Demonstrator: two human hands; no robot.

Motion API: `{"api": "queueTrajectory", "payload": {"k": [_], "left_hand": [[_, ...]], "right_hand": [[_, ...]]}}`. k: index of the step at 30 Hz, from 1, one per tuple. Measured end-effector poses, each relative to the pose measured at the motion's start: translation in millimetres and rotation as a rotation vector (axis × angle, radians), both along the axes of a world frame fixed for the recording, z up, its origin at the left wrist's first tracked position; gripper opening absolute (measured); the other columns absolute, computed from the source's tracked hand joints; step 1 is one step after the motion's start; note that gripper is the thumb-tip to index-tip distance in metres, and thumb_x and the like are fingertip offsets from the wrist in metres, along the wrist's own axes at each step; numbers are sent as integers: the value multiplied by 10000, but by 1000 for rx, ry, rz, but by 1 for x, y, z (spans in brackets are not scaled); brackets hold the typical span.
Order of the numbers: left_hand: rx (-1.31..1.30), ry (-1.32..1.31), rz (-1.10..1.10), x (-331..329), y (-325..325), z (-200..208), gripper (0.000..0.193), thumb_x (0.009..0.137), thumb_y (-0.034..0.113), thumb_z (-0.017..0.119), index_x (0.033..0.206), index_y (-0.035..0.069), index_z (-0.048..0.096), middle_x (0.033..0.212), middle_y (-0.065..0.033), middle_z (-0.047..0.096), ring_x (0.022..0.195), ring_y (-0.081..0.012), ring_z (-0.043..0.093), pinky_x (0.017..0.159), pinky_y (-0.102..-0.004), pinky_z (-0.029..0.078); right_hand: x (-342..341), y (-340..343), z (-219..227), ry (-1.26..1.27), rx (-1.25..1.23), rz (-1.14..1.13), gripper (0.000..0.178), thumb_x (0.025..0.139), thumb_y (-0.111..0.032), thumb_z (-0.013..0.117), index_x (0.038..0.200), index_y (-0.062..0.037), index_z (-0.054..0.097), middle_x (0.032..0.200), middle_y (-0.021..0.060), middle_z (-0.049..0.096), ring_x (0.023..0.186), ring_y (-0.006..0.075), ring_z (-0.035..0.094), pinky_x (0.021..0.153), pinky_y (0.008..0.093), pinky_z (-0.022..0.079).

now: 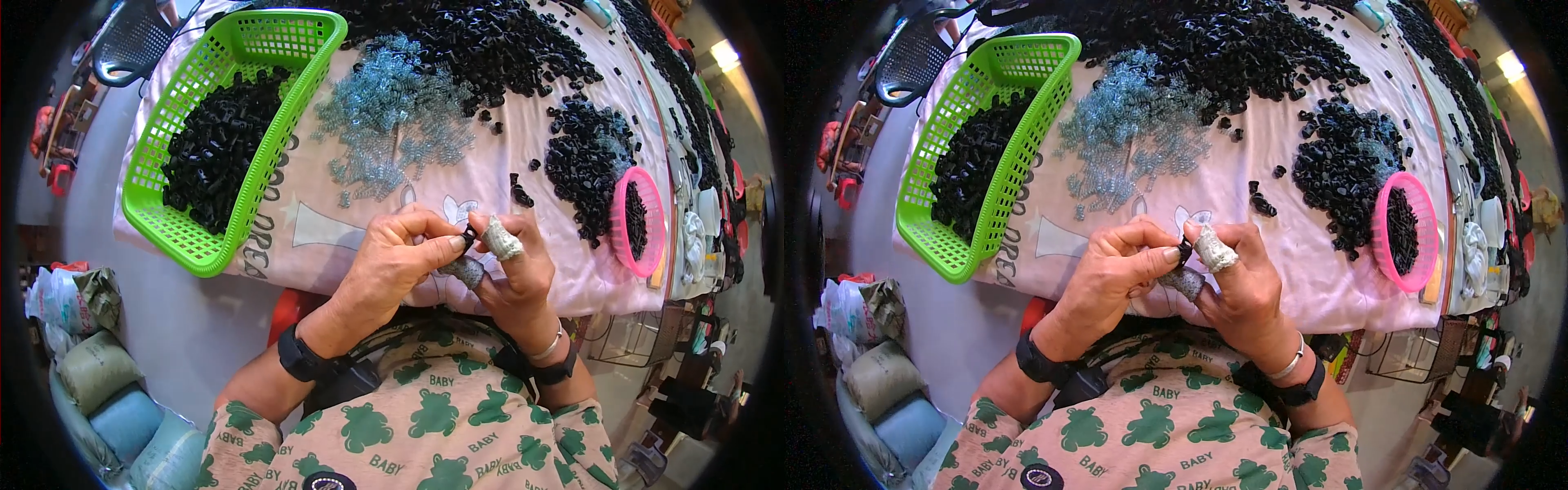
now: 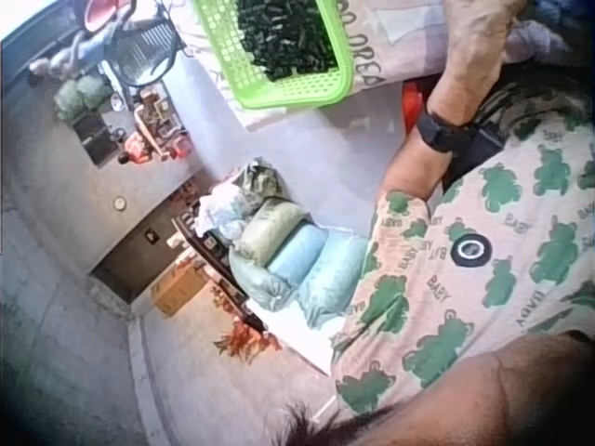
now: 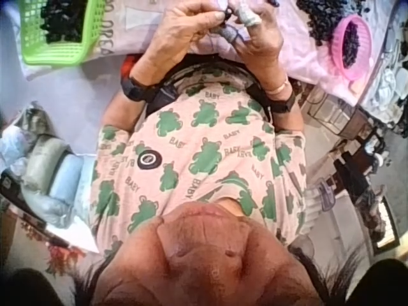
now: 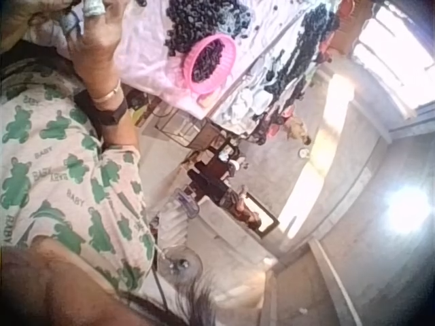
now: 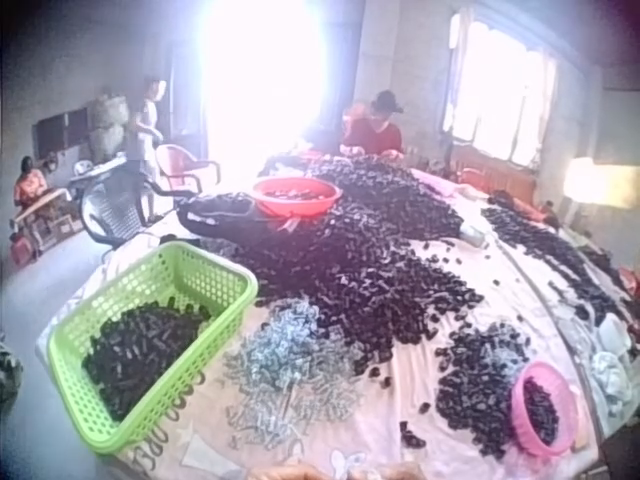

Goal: Sorting and preparing small rubber/plastic footwear components at an assembly table.

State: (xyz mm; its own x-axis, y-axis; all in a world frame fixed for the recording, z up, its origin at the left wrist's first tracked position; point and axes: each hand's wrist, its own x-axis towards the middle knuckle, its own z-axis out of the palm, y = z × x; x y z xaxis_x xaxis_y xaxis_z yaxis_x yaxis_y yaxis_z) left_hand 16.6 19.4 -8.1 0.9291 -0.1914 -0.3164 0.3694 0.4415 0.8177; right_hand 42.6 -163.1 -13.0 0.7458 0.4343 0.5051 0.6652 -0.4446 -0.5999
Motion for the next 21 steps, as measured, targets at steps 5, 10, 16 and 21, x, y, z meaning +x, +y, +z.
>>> {"api": "queueTrajectory", "payload": {"k": [5, 10, 16, 21], "left_hand": [[12, 4, 16, -2, -3, 2, 125, 886, 100, 677, 941, -13, 684, 880, 3, 602, 768, -60, 545, 677, -213, 449], [180, -26, -55, 1, -2, 5, 161, 899, 112, 666, 979, -27, 683, 938, -13, 610, 804, -65, 563, 719, -217, 465], [205, -115, -11, 2, -4, -4, 169, 901, 116, 655, 964, -38, 687, 898, -30, 602, 778, -79, 547, 674, -224, 437], [361, -209, 27, 1, -8, -10, 159, 876, 116, 666, 924, -32, 700, 871, -49, 583, 746, -101, 529, 655, -245, 427]], "right_hand": [[-1, 0, 0, -1, -15, 4, 634, 598, 44, 752, 1213, -31, 620, 972, 118, 587, 822, 272, 621, 682, 335, 531], [-1, 0, 6, -7, -51, 3, 616, 593, 54, 732, 1195, -12, 619, 958, 125, 587, 817, 276, 616, 678, 337, 528], [0, 2, 8, -51, -60, 30, 587, 590, 66, 712, 1168, 15, 623, 929, 131, 587, 804, 285, 600, 670, 346, 521], [0, 3, 12, -33, -138, 47, 518, 621, 62, 684, 1135, 62, 613, 916, 147, 575, 801, 302, 582, 682, 373, 506]]}}
